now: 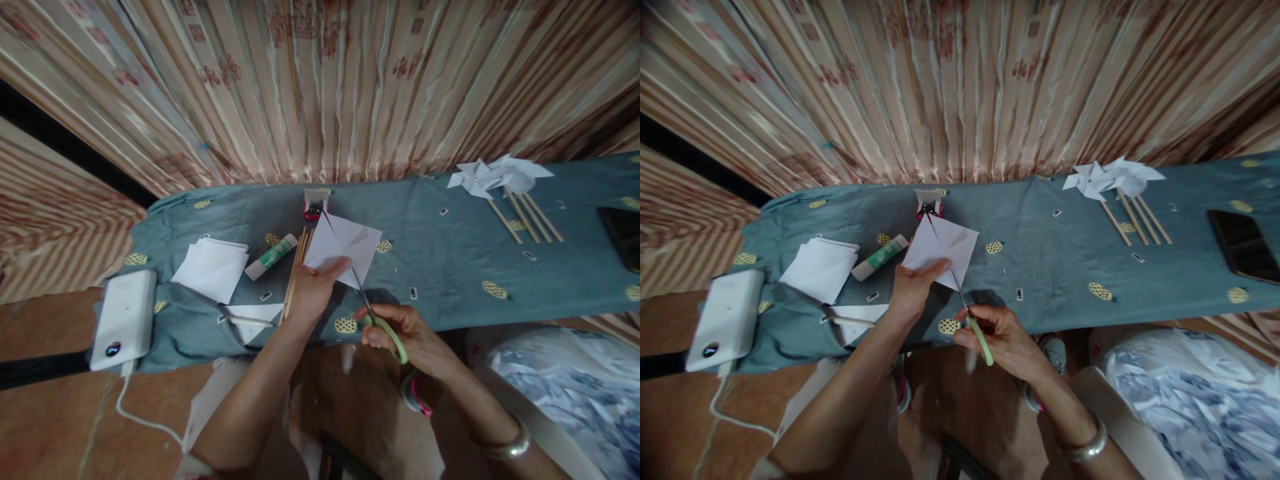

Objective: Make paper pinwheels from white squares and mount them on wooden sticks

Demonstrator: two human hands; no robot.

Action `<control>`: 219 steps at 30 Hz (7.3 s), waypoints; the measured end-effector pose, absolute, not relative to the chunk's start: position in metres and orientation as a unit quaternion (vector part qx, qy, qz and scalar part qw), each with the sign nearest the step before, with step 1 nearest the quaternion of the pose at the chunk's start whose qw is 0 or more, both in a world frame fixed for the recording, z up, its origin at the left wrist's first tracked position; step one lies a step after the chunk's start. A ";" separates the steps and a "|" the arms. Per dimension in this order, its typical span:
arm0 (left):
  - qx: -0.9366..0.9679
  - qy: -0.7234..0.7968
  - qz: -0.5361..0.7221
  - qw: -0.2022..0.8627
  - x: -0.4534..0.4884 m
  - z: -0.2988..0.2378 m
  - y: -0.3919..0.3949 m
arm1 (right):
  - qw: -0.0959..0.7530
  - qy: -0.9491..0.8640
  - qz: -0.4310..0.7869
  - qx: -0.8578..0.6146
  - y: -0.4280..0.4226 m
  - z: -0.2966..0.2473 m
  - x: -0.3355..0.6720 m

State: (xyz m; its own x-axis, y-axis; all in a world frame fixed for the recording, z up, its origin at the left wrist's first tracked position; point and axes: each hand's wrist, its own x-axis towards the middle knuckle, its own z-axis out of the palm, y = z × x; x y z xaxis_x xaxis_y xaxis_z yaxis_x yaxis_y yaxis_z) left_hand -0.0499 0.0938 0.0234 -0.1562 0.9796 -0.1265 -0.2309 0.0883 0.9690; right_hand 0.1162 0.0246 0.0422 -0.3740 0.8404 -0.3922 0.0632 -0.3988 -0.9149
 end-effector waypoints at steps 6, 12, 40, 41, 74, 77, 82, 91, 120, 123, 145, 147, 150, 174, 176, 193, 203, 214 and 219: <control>0.376 0.495 0.563 0.545 -0.050 0.023 0.093 | 0.276 -0.463 0.688 -0.485 0.024 0.040 0.117; 0.387 0.509 0.550 0.538 -0.051 0.021 0.093 | 0.282 -0.454 0.693 -0.484 0.024 0.036 0.117; 0.372 0.505 0.562 0.539 -0.052 0.024 0.094 | 0.295 -0.396 0.705 -0.510 0.028 0.042 0.110; 0.369 0.501 0.563 0.544 -0.051 0.023 0.094 | 0.295 -0.395 0.705 -0.509 0.029 0.042 0.110; 0.403 0.485 0.550 0.547 -0.051 0.018 0.089 | 0.301 -0.409 0.688 -0.519 0.029 0.035 0.112; 0.403 0.490 0.546 0.548 -0.051 0.019 0.089 | 0.306 -0.416 0.683 -0.517 0.030 0.034 0.112; 0.382 0.483 0.554 0.560 -0.049 0.024 0.090 | 0.310 -0.413 0.681 -0.520 0.030 0.034 0.111; 0.393 0.484 0.550 0.555 -0.050 0.023 0.089 | 0.311 -0.417 0.676 -0.522 0.029 0.033 0.112; 0.372 0.485 0.556 0.563 -0.043 0.035 0.085 | 0.318 -0.424 0.667 -0.524 0.028 0.031 0.112; 0.363 0.482 0.562 0.567 -0.042 0.038 0.084 | 0.321 -0.409 0.671 -0.528 0.028 0.032 0.111; 0.366 0.483 0.547 0.577 -0.049 0.025 0.087 | 0.198 -0.628 0.315 -0.683 0.020 0.042 0.179; 0.399 0.504 0.498 0.582 -0.043 0.023 0.083 | 0.174 -0.631 0.218 -0.724 0.025 0.043 0.188; 0.454 0.522 0.439 0.573 -0.034 0.019 0.079 | 0.116 -0.627 0.075 -0.767 0.034 0.040 0.191; 0.671 0.547 0.385 0.320 -0.091 0.028 0.075 | 0.112 -0.624 -0.011 -0.773 0.073 0.023 0.184; 0.675 0.561 0.388 0.284 -0.104 0.031 0.077 | 0.126 -0.621 0.003 -0.773 0.075 0.022 0.185; 0.721 0.670 0.174 0.022 -0.172 0.032 0.086 | 0.175 -0.710 -0.017 -0.682 0.063 0.019 0.182; 0.595 0.600 0.441 0.303 -0.127 0.038 0.074 | 0.306 -0.675 0.057 -0.669 0.058 0.033 0.170; 0.366 0.433 0.399 0.720 -0.053 0.047 0.032 | 0.501 -0.387 0.614 -0.471 0.024 0.042 0.100; 0.354 0.443 0.385 0.728 -0.048 0.041 0.031 | 0.535 -0.318 0.622 -0.476 0.031 0.038 0.110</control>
